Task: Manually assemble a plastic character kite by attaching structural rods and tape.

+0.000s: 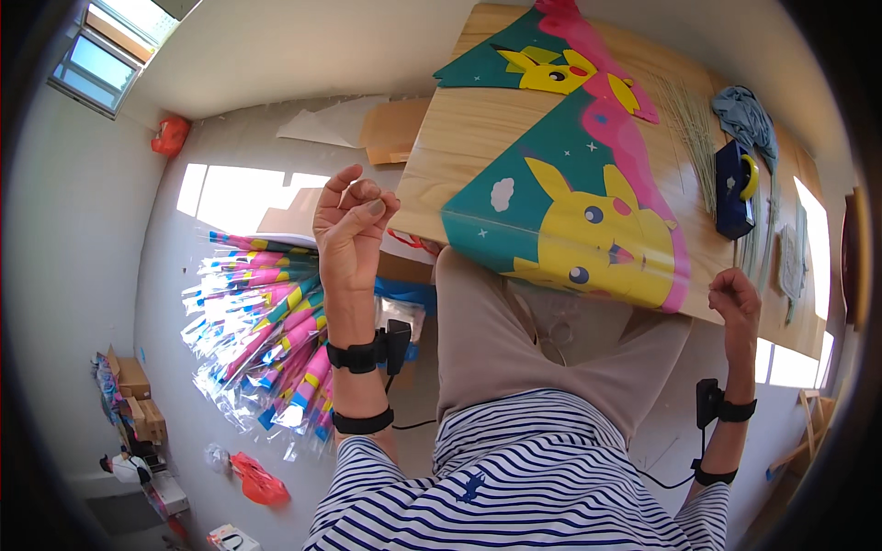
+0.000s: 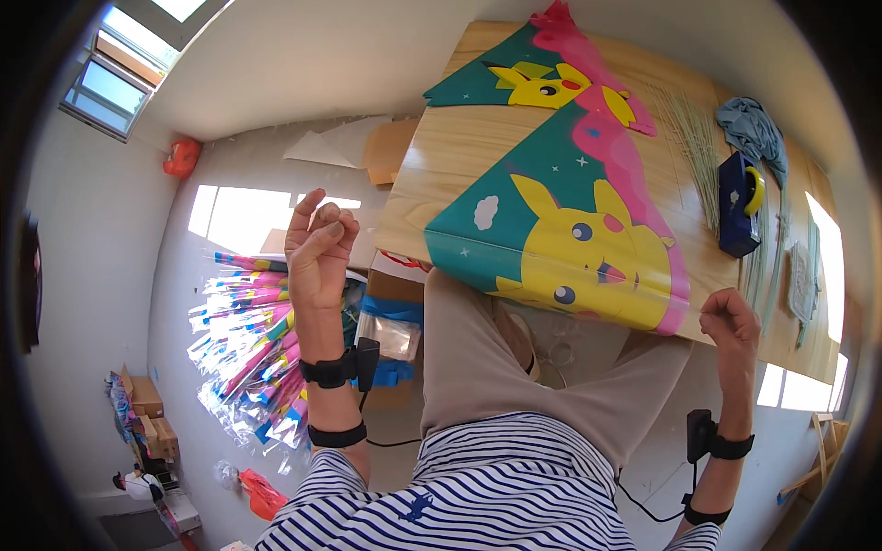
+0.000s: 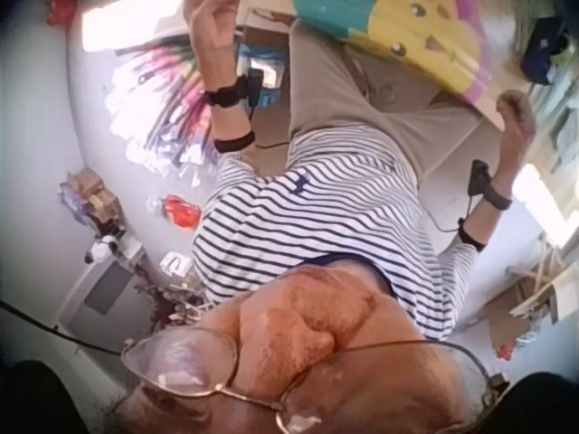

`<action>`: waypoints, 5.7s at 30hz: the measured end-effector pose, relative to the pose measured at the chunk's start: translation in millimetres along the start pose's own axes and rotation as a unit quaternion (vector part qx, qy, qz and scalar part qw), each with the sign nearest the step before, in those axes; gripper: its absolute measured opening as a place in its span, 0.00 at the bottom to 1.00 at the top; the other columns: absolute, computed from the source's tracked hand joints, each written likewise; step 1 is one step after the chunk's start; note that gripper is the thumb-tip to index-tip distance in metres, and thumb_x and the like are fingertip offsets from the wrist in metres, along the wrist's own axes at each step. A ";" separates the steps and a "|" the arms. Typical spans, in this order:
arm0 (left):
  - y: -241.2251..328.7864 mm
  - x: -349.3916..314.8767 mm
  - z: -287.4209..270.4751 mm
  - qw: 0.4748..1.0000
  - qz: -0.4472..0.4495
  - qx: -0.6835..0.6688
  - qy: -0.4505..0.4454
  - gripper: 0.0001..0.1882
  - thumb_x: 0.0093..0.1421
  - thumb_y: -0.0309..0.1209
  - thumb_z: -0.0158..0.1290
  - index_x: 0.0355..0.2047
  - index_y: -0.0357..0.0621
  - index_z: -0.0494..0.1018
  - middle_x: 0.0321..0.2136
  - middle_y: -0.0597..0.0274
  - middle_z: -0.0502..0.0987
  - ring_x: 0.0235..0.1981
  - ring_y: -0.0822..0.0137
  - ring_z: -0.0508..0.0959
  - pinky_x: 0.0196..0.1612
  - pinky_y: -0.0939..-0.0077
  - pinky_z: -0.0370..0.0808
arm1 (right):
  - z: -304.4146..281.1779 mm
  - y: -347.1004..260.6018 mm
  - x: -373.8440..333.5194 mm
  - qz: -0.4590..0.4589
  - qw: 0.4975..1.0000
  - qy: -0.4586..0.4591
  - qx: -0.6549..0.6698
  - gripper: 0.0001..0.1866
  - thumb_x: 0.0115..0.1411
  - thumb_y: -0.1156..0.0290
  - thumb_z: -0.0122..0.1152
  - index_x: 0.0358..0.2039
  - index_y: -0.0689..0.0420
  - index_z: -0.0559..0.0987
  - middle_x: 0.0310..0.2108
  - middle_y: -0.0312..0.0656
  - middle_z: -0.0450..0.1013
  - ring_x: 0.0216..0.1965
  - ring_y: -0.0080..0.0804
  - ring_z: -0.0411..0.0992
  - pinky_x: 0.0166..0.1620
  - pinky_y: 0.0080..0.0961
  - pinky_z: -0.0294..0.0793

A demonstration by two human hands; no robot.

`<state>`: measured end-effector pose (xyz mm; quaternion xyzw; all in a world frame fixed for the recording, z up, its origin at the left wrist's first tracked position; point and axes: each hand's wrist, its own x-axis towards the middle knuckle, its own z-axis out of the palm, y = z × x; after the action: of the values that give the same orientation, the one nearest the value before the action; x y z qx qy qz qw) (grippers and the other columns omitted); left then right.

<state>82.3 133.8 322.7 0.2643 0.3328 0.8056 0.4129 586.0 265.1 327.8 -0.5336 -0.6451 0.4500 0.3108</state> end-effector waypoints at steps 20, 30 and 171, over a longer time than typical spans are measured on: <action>-13.7 1.2 -25.0 0.999 0.009 0.052 -0.002 0.05 0.60 0.22 0.59 0.34 0.47 0.74 0.39 0.61 0.77 0.48 0.60 0.78 0.62 0.53 0.73 | 9.7 -12.5 4.7 -0.008 1.000 -0.009 -0.015 0.04 0.56 0.82 0.56 0.31 0.59 0.73 0.28 0.29 0.67 0.31 0.16 0.64 0.39 0.14 0.65; -11.5 -2.6 -30.6 0.991 0.012 0.132 0.035 0.09 0.58 0.17 0.59 0.39 0.37 0.76 0.33 0.55 0.81 0.38 0.64 0.81 0.50 0.67 0.78 | -10.1 -2.2 16.6 -0.022 1.000 -0.009 0.002 0.04 0.57 0.81 0.56 0.33 0.60 0.75 0.30 0.31 0.69 0.32 0.17 0.65 0.39 0.16 0.65; -112.5 70.6 -108.5 0.854 -0.150 0.496 0.031 0.09 0.52 0.18 0.58 0.36 0.34 0.76 0.28 0.59 0.80 0.29 0.71 0.78 0.36 0.79 0.75 | 46.6 92.4 102.4 0.141 0.980 -0.102 0.100 0.01 0.59 0.77 0.58 0.31 0.58 0.76 0.25 0.30 0.70 0.26 0.15 0.63 0.30 0.14 0.61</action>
<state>24.6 207.9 179.2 0.3562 0.7365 0.4692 0.3324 558.4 355.0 216.7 -0.5367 -0.5434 0.6035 0.2291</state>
